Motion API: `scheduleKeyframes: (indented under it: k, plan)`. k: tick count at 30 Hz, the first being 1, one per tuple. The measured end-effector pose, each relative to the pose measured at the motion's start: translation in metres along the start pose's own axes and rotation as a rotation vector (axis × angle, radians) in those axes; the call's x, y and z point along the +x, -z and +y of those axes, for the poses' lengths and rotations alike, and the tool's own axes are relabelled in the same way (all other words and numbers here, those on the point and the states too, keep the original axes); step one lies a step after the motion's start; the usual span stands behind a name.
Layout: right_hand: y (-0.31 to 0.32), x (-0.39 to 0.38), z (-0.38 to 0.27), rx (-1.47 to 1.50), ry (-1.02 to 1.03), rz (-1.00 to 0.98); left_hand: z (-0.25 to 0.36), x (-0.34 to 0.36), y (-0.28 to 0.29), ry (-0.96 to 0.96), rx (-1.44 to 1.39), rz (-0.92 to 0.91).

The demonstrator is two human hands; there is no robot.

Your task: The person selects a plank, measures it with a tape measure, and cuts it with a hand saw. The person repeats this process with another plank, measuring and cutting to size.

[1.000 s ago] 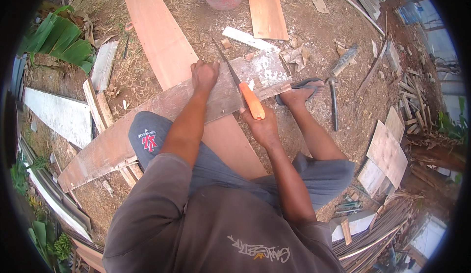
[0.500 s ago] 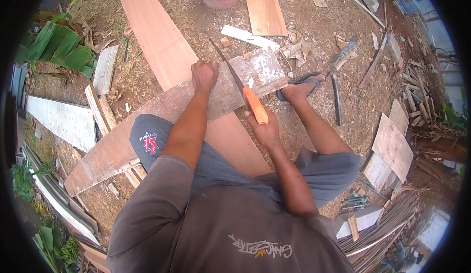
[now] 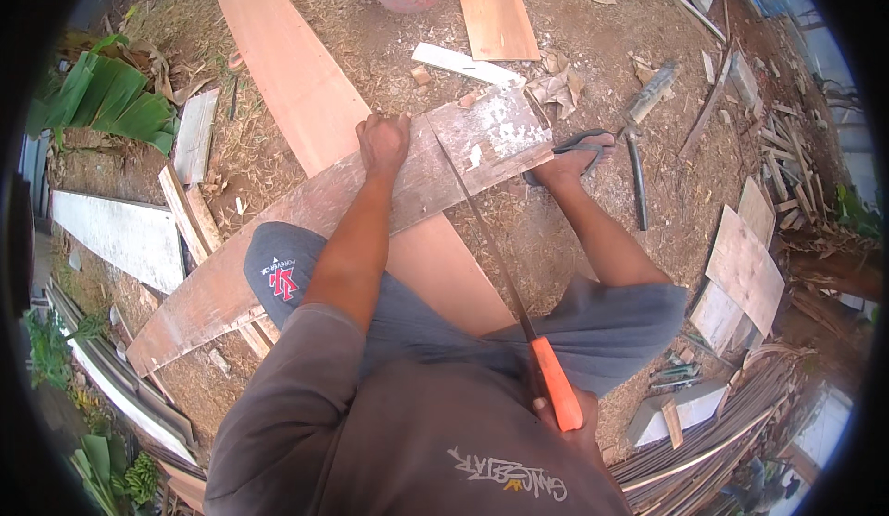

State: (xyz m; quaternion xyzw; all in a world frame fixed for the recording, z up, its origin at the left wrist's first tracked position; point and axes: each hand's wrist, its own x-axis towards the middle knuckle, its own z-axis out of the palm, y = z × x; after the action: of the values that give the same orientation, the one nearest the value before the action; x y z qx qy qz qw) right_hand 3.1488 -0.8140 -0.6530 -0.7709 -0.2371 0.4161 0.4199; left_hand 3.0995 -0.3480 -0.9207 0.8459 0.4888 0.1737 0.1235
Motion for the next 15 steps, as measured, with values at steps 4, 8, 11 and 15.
scheduleKeyframes:
  k: [4, 8, 11, 15]
  plan:
    - [-0.079, 0.177, 0.013, -0.165, 0.136, 0.053, 0.000, -0.002, -0.003, 0.023, 0.066, -0.057]
    - [-0.097, 0.241, 0.025, -0.091, 0.184, -0.021, -0.001, 0.001, -0.001, -0.043, 0.099, 0.068]
    - [-0.056, 0.149, 0.033, -0.052, 0.193, -0.018, -0.003, 0.004, 0.001, -0.042, 0.107, -0.014]
    - [0.020, -0.017, 0.033, 0.003, 0.017, -0.034, -0.004, 0.007, -0.003, -0.007, 0.116, -0.016]
